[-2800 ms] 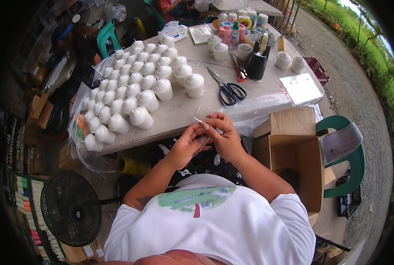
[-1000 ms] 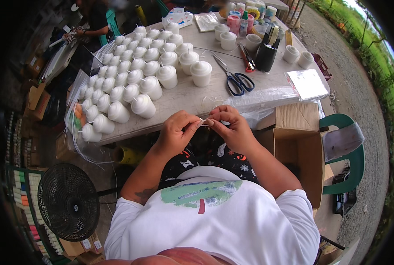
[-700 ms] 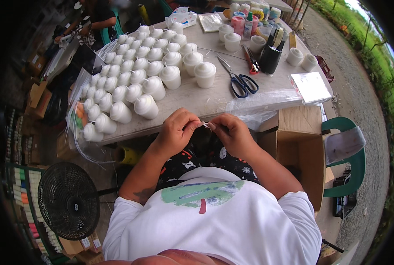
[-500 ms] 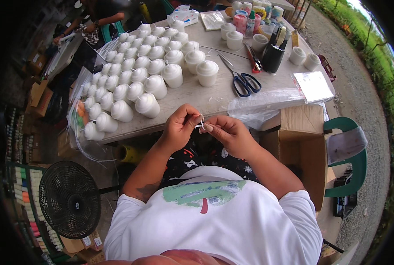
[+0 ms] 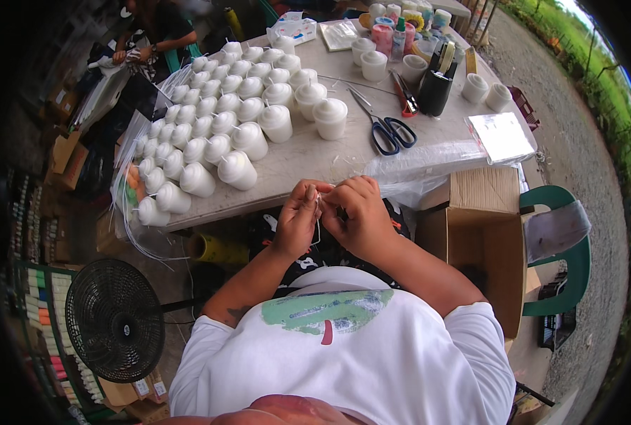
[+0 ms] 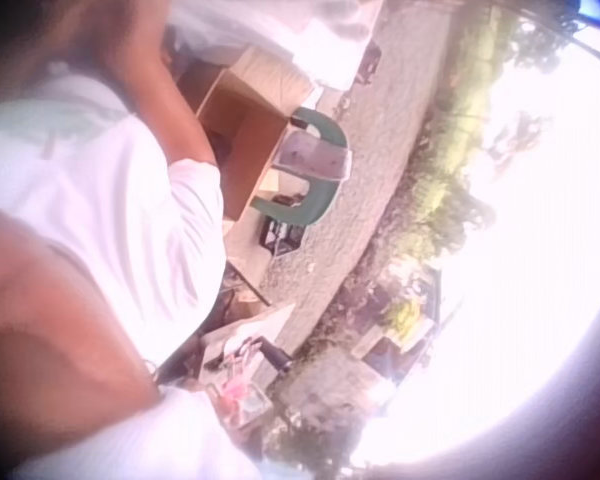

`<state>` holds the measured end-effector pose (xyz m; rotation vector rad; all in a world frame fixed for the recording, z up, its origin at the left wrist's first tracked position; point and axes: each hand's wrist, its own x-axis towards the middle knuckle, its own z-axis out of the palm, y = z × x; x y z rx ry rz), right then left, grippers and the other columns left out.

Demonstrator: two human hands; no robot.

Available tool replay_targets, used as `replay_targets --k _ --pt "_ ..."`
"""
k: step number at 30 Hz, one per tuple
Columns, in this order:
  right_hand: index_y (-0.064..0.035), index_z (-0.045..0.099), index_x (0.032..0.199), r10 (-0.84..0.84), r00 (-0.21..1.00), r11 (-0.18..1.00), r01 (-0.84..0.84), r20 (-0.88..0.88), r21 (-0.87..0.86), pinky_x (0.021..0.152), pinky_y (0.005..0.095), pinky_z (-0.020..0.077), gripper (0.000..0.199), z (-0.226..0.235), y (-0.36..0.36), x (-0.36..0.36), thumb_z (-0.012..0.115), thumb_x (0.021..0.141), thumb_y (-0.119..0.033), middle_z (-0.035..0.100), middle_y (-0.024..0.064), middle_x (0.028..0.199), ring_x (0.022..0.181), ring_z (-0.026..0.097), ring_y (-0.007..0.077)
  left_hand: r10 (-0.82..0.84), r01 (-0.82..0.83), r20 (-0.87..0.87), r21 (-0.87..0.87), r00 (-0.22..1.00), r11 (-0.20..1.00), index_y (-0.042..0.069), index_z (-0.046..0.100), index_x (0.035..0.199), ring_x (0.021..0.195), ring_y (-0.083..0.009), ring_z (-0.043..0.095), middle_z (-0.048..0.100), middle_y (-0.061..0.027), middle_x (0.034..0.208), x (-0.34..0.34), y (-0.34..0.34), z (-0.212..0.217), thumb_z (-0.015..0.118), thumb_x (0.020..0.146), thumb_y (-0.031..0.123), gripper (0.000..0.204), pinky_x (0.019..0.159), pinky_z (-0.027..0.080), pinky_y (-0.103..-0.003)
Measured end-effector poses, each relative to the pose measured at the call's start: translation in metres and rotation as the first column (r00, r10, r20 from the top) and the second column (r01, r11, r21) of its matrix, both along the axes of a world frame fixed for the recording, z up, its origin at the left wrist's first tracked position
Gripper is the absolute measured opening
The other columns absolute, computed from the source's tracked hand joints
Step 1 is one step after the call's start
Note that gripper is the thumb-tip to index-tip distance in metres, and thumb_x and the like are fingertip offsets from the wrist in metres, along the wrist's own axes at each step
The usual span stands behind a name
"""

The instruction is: The person inserts wicks into white cylindrical candles, trims the wicks with scissors, and places the finished candles on a table. The process is repeated for multiple candles in a consistent sequence.

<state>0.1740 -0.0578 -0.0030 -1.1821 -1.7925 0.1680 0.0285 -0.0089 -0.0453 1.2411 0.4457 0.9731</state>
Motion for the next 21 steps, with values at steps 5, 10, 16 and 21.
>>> replay_targets --k 5,10,16,21 --pt "-0.0013 0.063 0.095 -0.012 0.985 0.908 -0.062 -0.173 -0.415 0.07 0.0326 0.0458 0.014 0.007 -0.008 0.006 0.067 0.084 -0.008 0.063 0.0058 0.084 0.072 0.06 0.0201 0.351 -0.223 -0.197 0.477 0.915 0.85 0.003 0.059 0.09 0.073 -0.0131 0.048 0.05 -0.005 0.084 0.002 0.002 0.006 0.055 0.096 0.013 0.012 0.067 0.042 -0.027" --pt "0.0052 0.061 0.112 -0.032 0.685 0.669 -0.526 -0.728 -0.524 0.083 0.0241 0.0484 0.025 0.01 -0.012 0.017 0.054 0.097 -0.014 0.067 0.0069 0.101 0.093 0.061 0.0103 0.447 -0.198 -0.25 0.642 0.859 0.74 0.003 0.057 0.085 0.07 -0.0187 0.051 0.051 -0.0082 0.082 -0.001 0.002 0.02 0.062 0.09 0.007 0.008 0.064 0.044 -0.03" --pt "0.0043 0.062 0.107 0.053 0.674 0.637 -0.591 -0.736 -0.495 0.085 0.0242 0.0482 0.019 0.011 -0.011 0.029 0.057 0.095 -0.009 0.067 0.0056 0.099 0.093 0.061 0.01 0.446 -0.191 -0.205 0.696 0.871 0.693 0.003 0.056 0.084 0.071 -0.023 0.054 0.054 -0.0093 0.08 -0.002 0.0 0.027 0.063 0.088 0.007 0.009 0.064 0.046 -0.033" --pt "0.0039 0.064 0.103 0.103 0.634 0.624 -0.641 -0.767 -0.446 0.084 0.0243 0.0487 0.015 0.01 -0.008 0.033 0.059 0.093 -0.006 0.068 0.0053 0.096 0.091 0.062 0.0101 0.461 -0.202 -0.174 0.728 0.87 0.656 0.003 0.055 0.082 0.07 -0.0245 0.054 0.054 -0.0092 0.076 -0.002 -0.003 0.034 0.064 0.087 0.006 0.011 0.063 0.045 -0.035"
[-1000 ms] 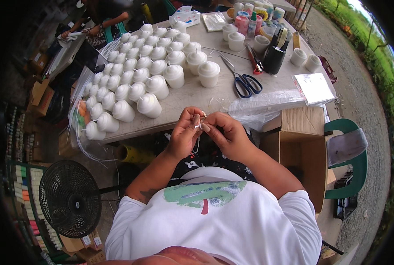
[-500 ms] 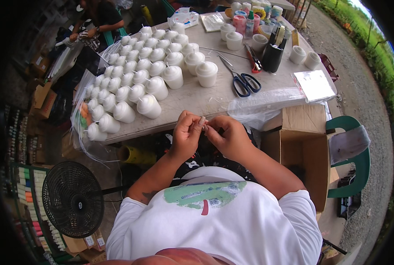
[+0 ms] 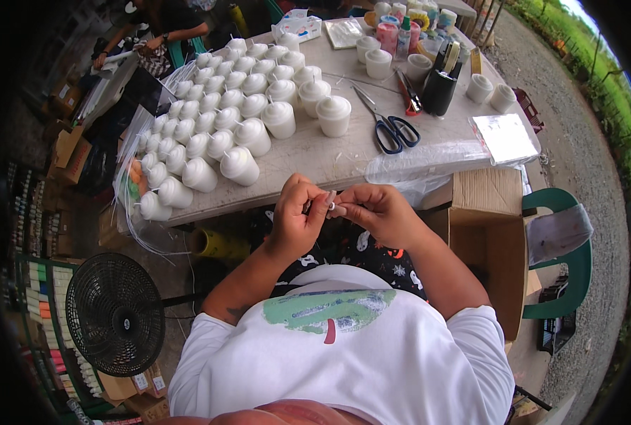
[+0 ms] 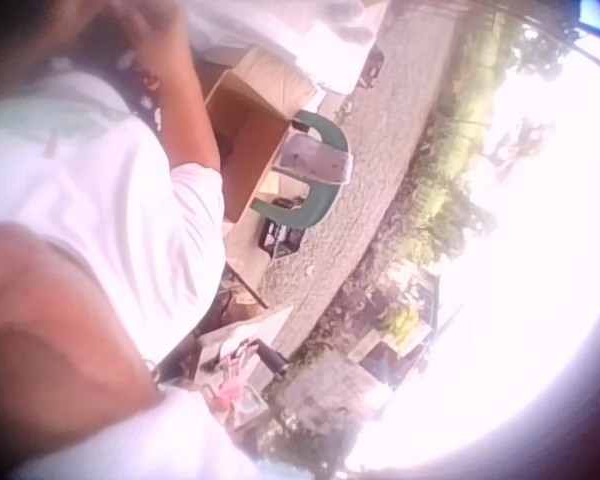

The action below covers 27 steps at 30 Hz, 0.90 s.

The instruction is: The person inserts wicks into white cylindrical candles, trims the wicks with scissors, and places the finished candles on a table. The process is repeated for multiple candles in a consistent sequence.

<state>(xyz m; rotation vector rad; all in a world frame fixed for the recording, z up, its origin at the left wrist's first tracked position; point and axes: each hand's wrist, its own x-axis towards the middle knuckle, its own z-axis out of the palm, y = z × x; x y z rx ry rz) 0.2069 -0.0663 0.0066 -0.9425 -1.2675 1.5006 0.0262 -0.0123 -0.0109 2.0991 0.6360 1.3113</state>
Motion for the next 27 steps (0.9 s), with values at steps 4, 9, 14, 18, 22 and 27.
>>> replay_targets --k 4,9,14,18,22,27 --pt "0.0039 0.064 0.101 -0.038 0.999 0.999 0.038 0.014 0.009 0.084 0.0241 0.0489 0.014 -0.002 0.001 -0.002 0.059 0.093 -0.006 0.068 0.0056 0.095 0.09 0.062 0.0101 0.002 -0.002 0.011 0.028 1.0 1.0 0.003 0.054 0.081 0.068 -0.0263 0.053 0.053 -0.0094 0.074 0.002 0.0 -0.003 0.065 0.086 0.005 0.012 0.061 0.045 -0.036" --pt "0.0021 0.065 0.102 -0.06 0.993 0.998 0.061 0.098 -0.002 0.082 0.0234 0.0485 0.013 -0.01 0.002 -0.001 0.059 0.093 -0.006 0.068 0.0044 0.096 0.09 0.06 0.0079 0.04 -0.039 -0.008 0.113 0.999 0.993 0.003 0.053 0.079 0.068 -0.0283 0.053 0.052 -0.0096 0.075 0.003 0.002 -0.005 0.065 0.085 0.004 0.013 0.061 0.045 -0.038" --pt "0.0008 0.065 0.099 -0.109 0.989 0.991 0.1 0.099 0.092 0.075 0.0211 0.0468 0.011 -0.009 0.001 -0.006 0.06 0.093 -0.006 0.066 0.0016 0.095 0.085 0.058 0.0054 0.061 -0.058 -0.016 0.122 0.998 0.991 0.003 0.053 0.08 0.067 -0.0291 0.053 0.052 -0.0103 0.075 0.004 0.001 -0.003 0.065 0.085 0.005 0.013 0.06 0.044 -0.039" --pt "0.0002 0.063 0.091 -0.148 0.989 0.986 0.145 0.033 0.08 0.071 0.0212 0.045 0.007 -0.018 0.002 -0.006 0.063 0.09 -0.007 0.064 -0.0009 0.088 0.08 0.055 0.0051 0.065 -0.063 -0.029 0.081 0.997 0.995 0.002 0.053 0.079 0.065 -0.0292 0.052 0.051 -0.011 0.075 0.004 0.0 -0.004 0.064 0.086 0.007 0.014 0.059 0.043 -0.039" --pt "-0.0013 0.061 0.088 -0.32 0.907 0.907 0.209 0.274 0.366 0.07 0.0268 0.0463 0.01 -0.02 0.003 -0.007 0.067 0.08 -0.005 0.063 0.0038 0.082 0.077 0.058 0.0137 0.052 -0.054 -0.049 -0.035 0.997 0.998 0.002 0.054 0.077 0.063 -0.0284 0.051 0.051 -0.0114 0.073 0.004 0.001 -0.004 0.063 0.088 0.009 0.017 0.057 0.042 -0.038" --pt "-0.0023 0.062 0.088 -0.505 0.75 0.753 0.14 0.427 0.643 0.071 0.0323 0.0479 0.015 -0.017 0.004 -0.004 0.068 0.074 -0.003 0.063 0.0098 0.082 0.077 0.06 0.0255 0.071 -0.077 -0.086 -0.068 0.994 0.995 0.001 0.054 0.076 0.061 -0.0275 0.05 0.05 -0.0112 0.071 0.002 0.003 -0.007 0.064 0.088 0.011 0.019 0.055 0.041 -0.036"
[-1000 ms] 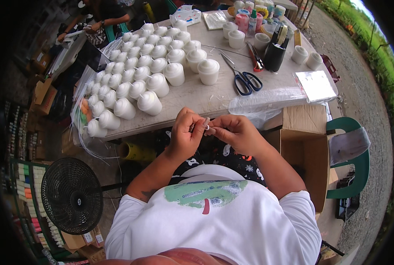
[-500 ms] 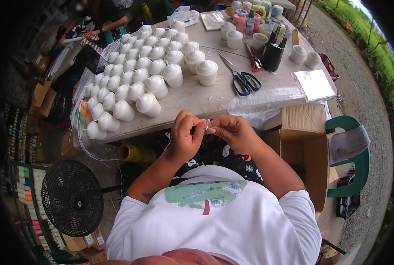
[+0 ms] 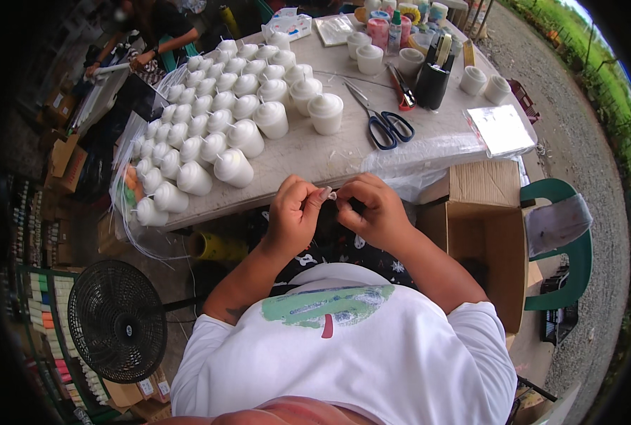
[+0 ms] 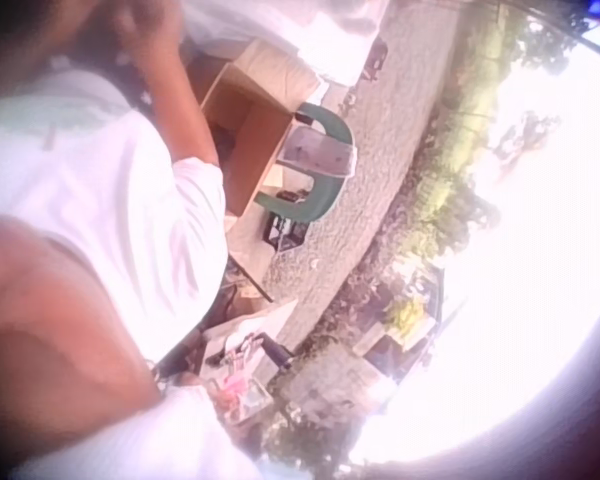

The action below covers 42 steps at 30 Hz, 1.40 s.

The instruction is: The person inserts wicks into white cylindrical candles, trims the wicks with scissors, and places the finished candles on a table. The process is repeated for multiple candles in a consistent sequence.

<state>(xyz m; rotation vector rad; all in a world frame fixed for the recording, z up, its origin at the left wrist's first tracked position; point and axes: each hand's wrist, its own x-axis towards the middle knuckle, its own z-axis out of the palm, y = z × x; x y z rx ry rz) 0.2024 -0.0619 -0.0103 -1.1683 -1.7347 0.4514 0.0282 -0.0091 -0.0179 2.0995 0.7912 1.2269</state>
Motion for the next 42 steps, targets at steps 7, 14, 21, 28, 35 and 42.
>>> replay_targets --k 7,14,21,28,35,42 --pt "-0.0046 0.068 0.103 -0.066 0.934 0.931 -0.069 -0.352 -0.359 0.075 0.0281 0.0499 0.023 -0.003 -0.008 0.0 0.07 0.08 -0.004 0.065 0.0093 0.086 0.084 0.063 0.0218 -0.023 0.022 -0.017 -0.054 1.0 0.998 0.001 0.059 0.076 0.061 -0.0262 0.051 0.051 -0.0105 0.071 -0.003 0.006 0.003 0.065 0.088 0.012 0.018 0.055 0.042 -0.036" --pt "-0.006 0.067 0.103 0.036 0.994 0.979 -0.015 0.103 -0.202 0.072 0.0315 0.0529 0.025 0.007 -0.004 0.007 0.072 0.079 -0.006 0.065 0.0099 0.091 0.084 0.064 0.0254 -0.166 0.164 -0.029 -0.071 0.986 0.984 0.002 0.065 0.08 0.064 -0.0273 0.054 0.054 -0.0094 0.073 0.0 0.004 0.003 0.066 0.087 0.014 0.014 0.06 0.044 -0.036" --pt "-0.0059 0.065 0.094 0.063 0.946 0.998 -0.055 0.317 -0.036 0.071 0.036 0.0533 0.018 0.008 -0.024 0.003 0.069 0.076 -0.003 0.064 0.0087 0.092 0.086 0.063 0.0276 -0.253 0.262 -0.168 0.032 0.953 0.965 0.003 0.063 0.079 0.064 -0.0267 0.052 0.05 -0.0086 0.071 -0.015 -0.001 0.001 0.066 0.087 0.013 0.013 0.061 0.044 -0.037" --pt "-0.0045 0.064 0.097 0.133 0.969 0.983 -0.103 0.206 -0.149 0.074 0.0342 0.0533 0.02 0.012 -0.034 0.016 0.071 0.079 -0.006 0.064 0.0093 0.094 0.088 0.064 0.027 -0.332 0.321 -0.126 -0.103 0.935 0.942 0.003 0.062 0.08 0.066 -0.0215 0.052 0.052 -0.0082 0.075 -0.022 -0.005 0.003 0.064 0.09 0.014 0.015 0.063 0.044 -0.031" --pt "-0.0025 0.052 0.125 0.226 0.812 0.781 -0.481 -0.538 -0.398 0.096 0.0319 0.0431 0.053 -0.023 -0.035 0.0 0.074 0.083 -0.027 0.058 0.0072 0.109 0.108 0.054 0.018 -0.567 0.698 0.41 -0.473 0.715 0.538 0.006 0.051 0.094 0.073 -0.0074 0.043 0.047 -0.0006 0.083 0.028 -0.004 0.048 0.039 0.103 0.031 0.029 0.072 0.039 -0.022" --pt "-0.0021 0.06 0.102 0.264 0.509 0.534 -0.785 -0.819 -0.315 0.093 0.029 0.0434 0.019 -0.017 -0.042 0.026 0.051 0.099 -0.019 0.062 0.003 0.102 0.104 0.057 0.0146 -0.179 0.756 0.889 -0.235 0.421 0.612 0.012 0.045 0.08 0.059 -0.0101 0.036 0.037 0.0023 0.067 -0.013 0.026 0.12 0.042 0.101 0.036 0.032 0.061 0.034 -0.029"
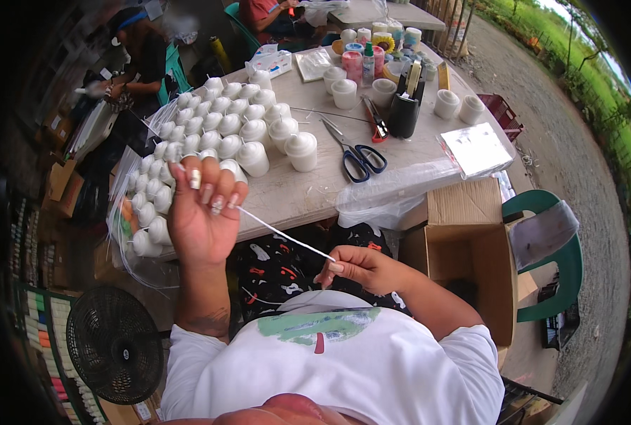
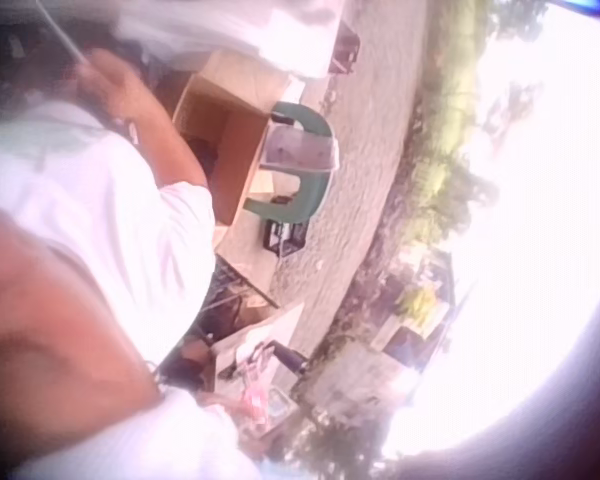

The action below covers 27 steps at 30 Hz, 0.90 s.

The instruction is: The person inserts wicks into white cylindrical candles, trims the wicks with scissors, and places the finished candles on a table. The process is repeated for multiple candles in a consistent sequence.

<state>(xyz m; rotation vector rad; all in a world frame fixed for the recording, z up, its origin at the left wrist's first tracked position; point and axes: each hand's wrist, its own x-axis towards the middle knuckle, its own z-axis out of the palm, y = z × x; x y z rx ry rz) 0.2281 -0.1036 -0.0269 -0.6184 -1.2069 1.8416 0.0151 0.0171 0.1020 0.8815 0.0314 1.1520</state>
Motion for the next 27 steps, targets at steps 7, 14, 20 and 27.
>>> replay_targets --k 7,14,20,27 --pt "-0.01 0.07 0.088 -0.761 0.161 0.638 0.012 0.628 0.77 0.089 0.0386 0.043 0.009 0.008 -0.03 0.095 0.07 0.079 -0.008 0.059 0.0052 0.097 0.1 0.055 0.0264 0.397 -0.409 0.124 0.094 0.909 0.908 0.012 0.045 0.081 0.06 -0.01 0.034 0.036 0.0017 0.066 -0.156 0.005 -0.013 0.045 0.101 0.027 0.025 0.068 0.032 -0.029" --pt "-0.0118 0.072 0.1 -0.799 -0.4 0.366 0.267 0.448 0.891 0.079 0.0365 0.0475 0.023 -0.002 -0.042 0.154 0.068 0.08 -0.001 0.061 0.0043 0.087 0.082 0.059 0.0245 -0.086 0.619 -0.81 0.371 0.581 0.692 0.001 0.068 0.101 0.105 -0.0285 0.063 0.068 -0.0138 0.104 -0.141 -0.001 -0.02 0.071 0.084 0.026 0.03 0.101 0.039 -0.045" --pt "0.0041 0.053 0.128 -0.955 0.22 0.1 0.869 -0.197 0.484 0.09 0.037 0.0488 0.037 0.011 -0.055 0.202 0.047 0.092 0.002 0.062 0.0161 0.118 0.105 0.062 0.0249 0.5 0.588 -0.782 0.616 0.373 0.524 0.002 0.059 0.117 0.11 -0.0309 0.057 0.06 -0.0162 0.117 0.046 0.044 0.0 0.07 0.083 0.024 0.041 0.094 0.045 -0.037" --pt "0.0008 0.052 0.122 -0.817 0.38 0.297 0.922 -0.434 0.247 0.077 0.0399 0.0543 0.027 -0.004 -0.07 0.187 0.046 0.096 0.001 0.063 0.0194 0.114 0.086 0.066 0.024 0.803 0.53 -0.59 0.709 0.084 0.466 0.0 0.044 0.133 0.125 -0.0328 0.047 0.048 -0.0214 0.132 0.244 0.187 -0.051 0.072 0.076 0.02 0.067 0.104 0.039 -0.039"
